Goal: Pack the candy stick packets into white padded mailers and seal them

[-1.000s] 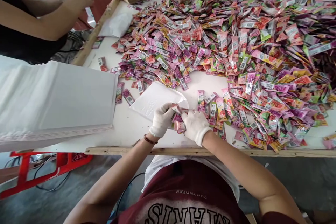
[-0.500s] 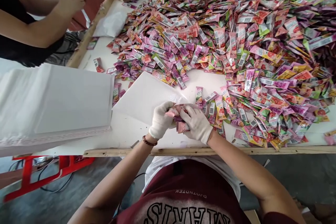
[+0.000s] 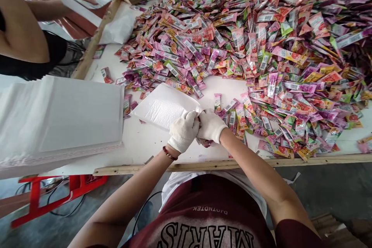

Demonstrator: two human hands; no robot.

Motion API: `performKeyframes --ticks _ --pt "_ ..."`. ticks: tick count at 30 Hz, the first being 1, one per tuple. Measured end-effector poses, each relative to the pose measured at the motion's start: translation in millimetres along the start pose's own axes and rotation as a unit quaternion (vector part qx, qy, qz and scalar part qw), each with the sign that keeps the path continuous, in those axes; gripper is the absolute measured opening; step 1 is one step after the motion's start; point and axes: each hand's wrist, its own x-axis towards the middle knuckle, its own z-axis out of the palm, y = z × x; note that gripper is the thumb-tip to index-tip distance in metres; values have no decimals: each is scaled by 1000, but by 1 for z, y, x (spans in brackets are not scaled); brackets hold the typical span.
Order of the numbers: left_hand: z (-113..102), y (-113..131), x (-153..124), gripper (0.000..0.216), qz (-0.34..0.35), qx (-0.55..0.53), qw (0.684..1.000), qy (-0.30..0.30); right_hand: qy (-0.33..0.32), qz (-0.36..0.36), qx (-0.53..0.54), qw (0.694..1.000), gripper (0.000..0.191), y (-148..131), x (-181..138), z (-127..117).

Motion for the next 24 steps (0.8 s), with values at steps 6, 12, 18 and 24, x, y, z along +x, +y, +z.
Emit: performKeyframes --ticks 6,12,18,24 --pt "3 -5 -7 25 5 -49 998 37 87 -31 53 994 36 11 -17 18" --pt "-4 1 -7 24 -2 -159 986 45 70 37 93 993 24 0 15 15" --pt "-54 -18 15 14 -145 -528 835 61 131 -54 427 893 54 10 -25 -41" --pt "-106 -15 31 22 -178 -678 712 48 291 23 521 802 34 27 -51 -74"
